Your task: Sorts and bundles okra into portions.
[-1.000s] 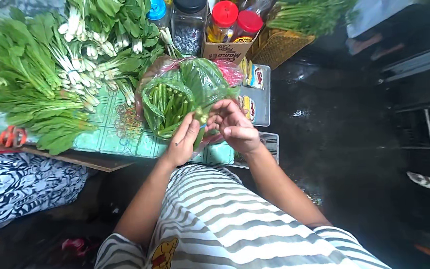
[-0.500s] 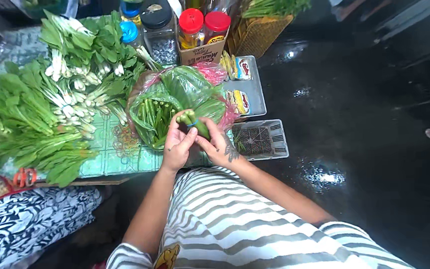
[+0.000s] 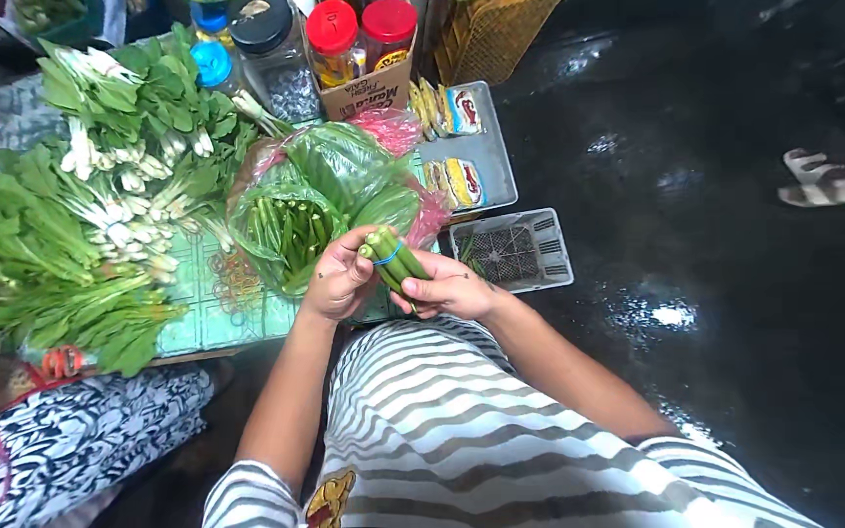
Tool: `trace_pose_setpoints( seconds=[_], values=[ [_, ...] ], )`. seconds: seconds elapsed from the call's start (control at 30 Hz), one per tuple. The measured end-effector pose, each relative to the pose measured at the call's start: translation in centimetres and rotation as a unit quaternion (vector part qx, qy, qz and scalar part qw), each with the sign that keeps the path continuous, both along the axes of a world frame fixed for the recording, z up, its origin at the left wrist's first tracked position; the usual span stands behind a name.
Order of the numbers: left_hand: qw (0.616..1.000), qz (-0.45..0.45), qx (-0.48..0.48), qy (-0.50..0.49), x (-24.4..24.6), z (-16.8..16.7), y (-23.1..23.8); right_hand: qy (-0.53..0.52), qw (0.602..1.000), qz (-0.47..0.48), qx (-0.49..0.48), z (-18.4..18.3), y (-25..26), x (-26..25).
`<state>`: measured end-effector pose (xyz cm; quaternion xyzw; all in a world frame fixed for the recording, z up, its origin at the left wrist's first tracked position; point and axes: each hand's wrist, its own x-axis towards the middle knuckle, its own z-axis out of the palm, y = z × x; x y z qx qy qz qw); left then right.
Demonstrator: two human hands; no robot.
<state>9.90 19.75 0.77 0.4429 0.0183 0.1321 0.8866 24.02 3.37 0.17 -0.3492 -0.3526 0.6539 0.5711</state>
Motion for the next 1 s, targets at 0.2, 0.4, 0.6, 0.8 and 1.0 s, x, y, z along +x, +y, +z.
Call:
trace_pose_setpoints(
  seconds=[0.2,0.4,0.6,0.8,1.0],
  values=[
    [0.998,0.023,-0.044,0.048,2.5,-1.1,-2.5,-0.118,0.988,-0.091,0.038,-1.2,-1.4,1.7],
    [0.969,0.084,0.109,0.207,6.9,-3.1,-8.4,-0.432,0.831,-0.326,-0.127,-4.3,-5.6,1.9],
    [0.876,-0.031,0.240,0.417,10.3,-7.7,-12.6,-0.207,0.836,-0.370,-0.348,-18.5,-15.8,7.4],
    [0.842,-0.069,0.223,0.487,7.4,-10.0,-12.4,-0.130,0.710,-0.108,-0.683,-35.9,-22.9,14.1],
    [0.816,0.045,0.113,0.565,1.6,-10.4,-12.4,-0.161,0.701,-0.199,-0.666,-34.9,-19.8,18.8]
  ],
)
